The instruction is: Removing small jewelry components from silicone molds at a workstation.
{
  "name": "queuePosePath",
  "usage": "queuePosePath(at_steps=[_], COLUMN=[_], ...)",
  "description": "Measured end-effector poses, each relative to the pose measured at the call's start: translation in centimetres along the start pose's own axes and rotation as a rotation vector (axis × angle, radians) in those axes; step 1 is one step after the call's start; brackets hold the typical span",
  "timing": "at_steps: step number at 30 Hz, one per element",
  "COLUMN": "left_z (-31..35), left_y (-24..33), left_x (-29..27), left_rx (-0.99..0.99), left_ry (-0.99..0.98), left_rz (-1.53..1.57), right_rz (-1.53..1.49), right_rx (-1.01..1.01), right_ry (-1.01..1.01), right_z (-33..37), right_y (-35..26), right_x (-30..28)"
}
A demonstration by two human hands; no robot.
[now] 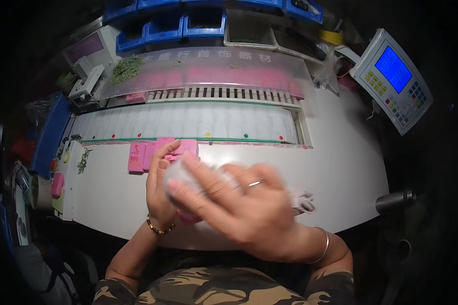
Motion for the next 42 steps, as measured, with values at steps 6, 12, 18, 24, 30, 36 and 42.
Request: queuePosePath(at_steps=[6,12,18,24,30,36,42], left_z=[0.9,-1.2,-0.1,2.0,3.3,4.1,2.7], left_y=[0.9,2.5,0.8,0.5,-0.3,-1.4,-1.4], left_x=[-2.9,-11.7,-9.1,-9.3,-9.3,-6.7,-3.4], left_rx=[0.184,0.148,-0.152,-0.249,-0.313,-0.43,-0.376], left_ry=[0.045,0.3,0.163,0.214,0.212,0.08,0.032], left_rz=[0.085,-0.034,0.219,0.289,0.377,0.324,0.203], right_rz=[-0.051,0.092,-0.297,-0.109,-0.223,-0.298,-0.26], right_rx=[-0.135,0.114,0.141,0.019,-0.058,0.195,0.301], right_ry=[-0.284,-0.485,-0.233,-0.16,-0.177,0.156,-0.266], right_z=[3.6,3.7,-3.3,-4.7,-2.6,-2.5,1.3], right_y=[0.0,5.8,0.9,-2.0,-1.8,5.0,7.4], right_x=[5.7,10.1,12.4,19.4,17.8,5.7,9.0])
Point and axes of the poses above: each hand's wrist, its own z-axis away from the middle knuckle, its own x-axis out of the palm, y = z × x, the point moved 9 cm from there along -z, towards the middle knuckle, and after that the axes turned 15 degrees about x, right-handed, at the moved point
